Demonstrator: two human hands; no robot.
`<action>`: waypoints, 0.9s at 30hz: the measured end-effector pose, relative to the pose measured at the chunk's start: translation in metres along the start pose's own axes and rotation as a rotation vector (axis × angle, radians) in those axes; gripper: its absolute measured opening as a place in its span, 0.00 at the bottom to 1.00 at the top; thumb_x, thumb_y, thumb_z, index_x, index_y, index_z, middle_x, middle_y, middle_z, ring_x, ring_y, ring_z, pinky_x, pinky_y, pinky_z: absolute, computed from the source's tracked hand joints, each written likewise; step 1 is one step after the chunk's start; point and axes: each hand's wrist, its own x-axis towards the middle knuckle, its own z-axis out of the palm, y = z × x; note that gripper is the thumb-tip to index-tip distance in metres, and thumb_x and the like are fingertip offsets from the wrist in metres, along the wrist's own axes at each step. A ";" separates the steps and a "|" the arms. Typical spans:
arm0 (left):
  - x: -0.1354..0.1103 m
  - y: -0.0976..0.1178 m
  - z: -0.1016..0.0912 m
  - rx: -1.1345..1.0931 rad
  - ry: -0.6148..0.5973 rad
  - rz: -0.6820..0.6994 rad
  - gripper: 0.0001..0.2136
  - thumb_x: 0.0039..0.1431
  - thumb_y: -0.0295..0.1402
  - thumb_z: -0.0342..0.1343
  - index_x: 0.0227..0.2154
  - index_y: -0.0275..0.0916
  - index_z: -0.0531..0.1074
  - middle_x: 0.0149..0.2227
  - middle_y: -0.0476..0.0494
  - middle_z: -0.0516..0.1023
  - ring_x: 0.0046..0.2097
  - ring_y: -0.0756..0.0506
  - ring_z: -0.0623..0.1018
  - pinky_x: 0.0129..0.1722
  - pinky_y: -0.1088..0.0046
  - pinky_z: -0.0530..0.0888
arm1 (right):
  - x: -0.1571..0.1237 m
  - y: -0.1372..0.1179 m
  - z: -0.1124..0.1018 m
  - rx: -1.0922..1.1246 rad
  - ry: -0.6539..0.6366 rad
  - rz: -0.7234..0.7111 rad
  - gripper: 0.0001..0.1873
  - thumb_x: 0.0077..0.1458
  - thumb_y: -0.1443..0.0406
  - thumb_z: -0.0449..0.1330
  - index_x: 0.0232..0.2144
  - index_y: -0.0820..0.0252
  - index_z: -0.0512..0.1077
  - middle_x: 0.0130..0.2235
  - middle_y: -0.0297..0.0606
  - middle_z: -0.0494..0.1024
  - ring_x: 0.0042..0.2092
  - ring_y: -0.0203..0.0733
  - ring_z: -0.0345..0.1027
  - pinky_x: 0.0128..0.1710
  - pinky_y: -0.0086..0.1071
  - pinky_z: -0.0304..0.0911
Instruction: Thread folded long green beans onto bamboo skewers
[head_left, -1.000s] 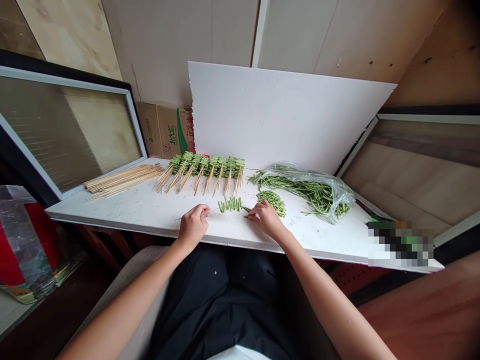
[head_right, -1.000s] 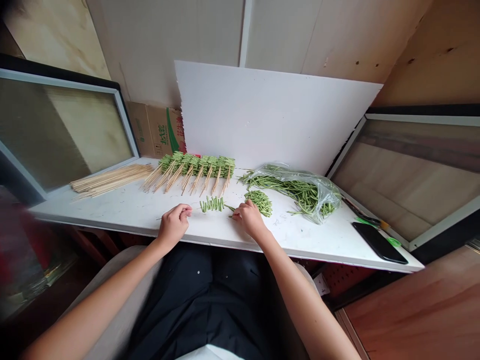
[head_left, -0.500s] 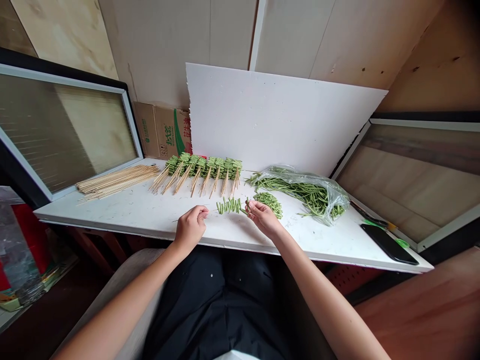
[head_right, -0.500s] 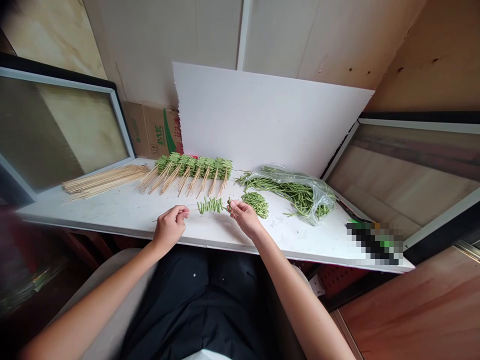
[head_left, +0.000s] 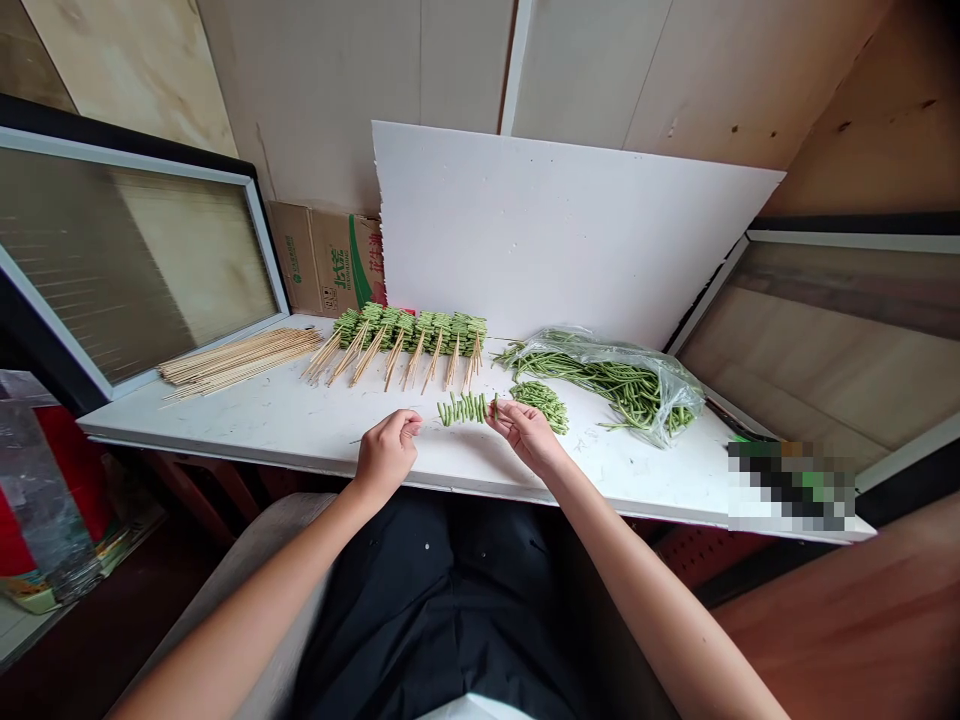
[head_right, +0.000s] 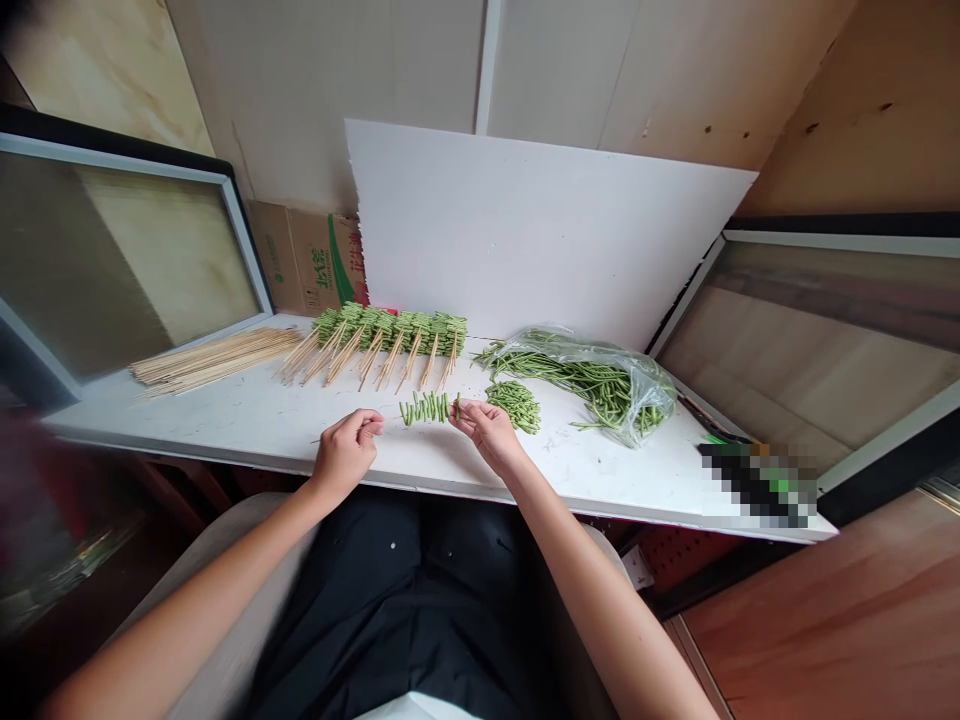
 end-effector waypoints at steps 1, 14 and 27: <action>0.000 0.000 0.000 0.002 -0.002 -0.001 0.10 0.63 0.21 0.52 0.37 0.41 0.75 0.32 0.47 0.84 0.35 0.44 0.84 0.36 0.72 0.77 | 0.000 0.000 0.000 -0.004 0.005 -0.001 0.18 0.44 0.52 0.78 0.32 0.58 0.84 0.38 0.40 0.84 0.43 0.43 0.77 0.61 0.41 0.69; 0.000 -0.004 0.000 0.057 0.009 0.047 0.12 0.60 0.19 0.50 0.36 0.41 0.75 0.32 0.47 0.85 0.35 0.44 0.85 0.35 0.72 0.78 | 0.000 0.003 -0.002 -0.229 0.058 -0.090 0.19 0.46 0.50 0.77 0.31 0.59 0.85 0.33 0.39 0.83 0.39 0.43 0.78 0.53 0.43 0.74; -0.006 -0.012 0.003 0.044 0.001 0.123 0.16 0.57 0.16 0.47 0.35 0.41 0.75 0.31 0.46 0.84 0.36 0.44 0.85 0.37 0.70 0.80 | -0.001 0.016 -0.002 -0.393 0.064 -0.112 0.20 0.48 0.48 0.74 0.29 0.60 0.84 0.31 0.39 0.83 0.36 0.44 0.78 0.48 0.42 0.75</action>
